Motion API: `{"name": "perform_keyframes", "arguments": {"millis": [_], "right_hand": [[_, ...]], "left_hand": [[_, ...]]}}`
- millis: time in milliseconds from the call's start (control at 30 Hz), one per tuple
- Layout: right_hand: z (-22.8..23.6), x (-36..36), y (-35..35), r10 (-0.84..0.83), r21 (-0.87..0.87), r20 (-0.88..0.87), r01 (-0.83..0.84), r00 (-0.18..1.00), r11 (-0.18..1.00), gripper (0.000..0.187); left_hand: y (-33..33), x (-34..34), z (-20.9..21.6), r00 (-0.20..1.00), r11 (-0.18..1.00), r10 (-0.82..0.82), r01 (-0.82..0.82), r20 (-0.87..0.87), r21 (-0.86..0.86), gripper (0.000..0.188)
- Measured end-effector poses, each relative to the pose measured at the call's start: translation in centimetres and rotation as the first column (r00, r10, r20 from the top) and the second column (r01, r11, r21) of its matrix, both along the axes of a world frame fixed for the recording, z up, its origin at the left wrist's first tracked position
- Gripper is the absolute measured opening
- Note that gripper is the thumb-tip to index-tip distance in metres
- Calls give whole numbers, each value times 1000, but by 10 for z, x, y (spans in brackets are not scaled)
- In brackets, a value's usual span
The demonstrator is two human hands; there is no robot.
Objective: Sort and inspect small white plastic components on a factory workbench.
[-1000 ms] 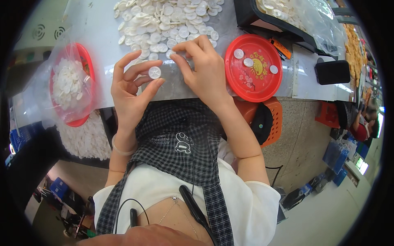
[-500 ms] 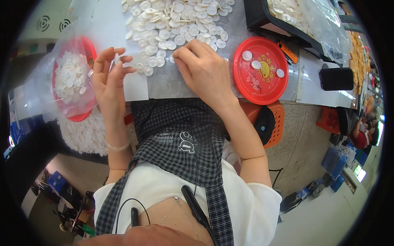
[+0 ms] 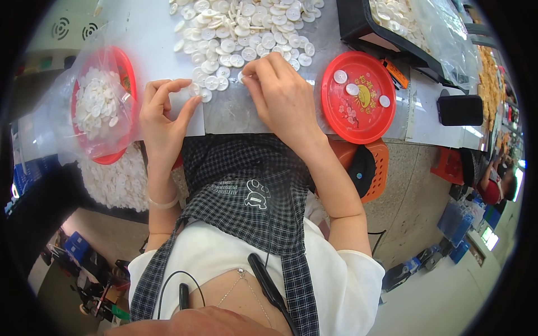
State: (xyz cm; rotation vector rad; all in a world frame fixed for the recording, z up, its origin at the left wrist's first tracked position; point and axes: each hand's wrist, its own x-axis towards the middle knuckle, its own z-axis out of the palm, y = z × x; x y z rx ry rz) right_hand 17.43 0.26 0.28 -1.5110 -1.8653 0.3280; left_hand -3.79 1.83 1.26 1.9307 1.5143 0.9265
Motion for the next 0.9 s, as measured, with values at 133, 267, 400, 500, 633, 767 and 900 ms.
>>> {"name": "perform_keyframes", "arguments": {"millis": [133, 267, 400, 500, 633, 767, 900], "right_hand": [[9, -1, -9, -58, -247, -407, -49, 912, 968, 12], [12, -1, -13, -232, -422, -869, -410, 436, 809, 22], [8, 0, -15, -404, -236, -912, -711, -73, 662, 27], [1, 0, -16, -435, -114, -874, -778, -217, 618, 28], [4, -2, -16, -441, -123, -876, -793, -196, 597, 31], [8, -4, -17, -363, -132, -925, -795, -117, 592, 33], [5, -3, -18, -316, -148, -945, -760, -80, 633, 34]], "left_hand": [[1, 0, -1, 999, 1000, 2, -1, -34, 25, 30], [2, 0, 1, 1000, 1000, -12, 12, -26, 4, 26], [-4, -5, -4, 941, 982, 24, 40, 338, -183, 24], [-4, -8, 8, 636, 830, 147, 338, 757, -445, 27], [-10, 5, 13, 659, 840, 45, 383, 751, -385, 29], [-17, 13, 7, 720, 893, -68, 353, 691, -280, 31], [-21, 17, 8, 759, 888, -122, 371, 639, -271, 35]]}}
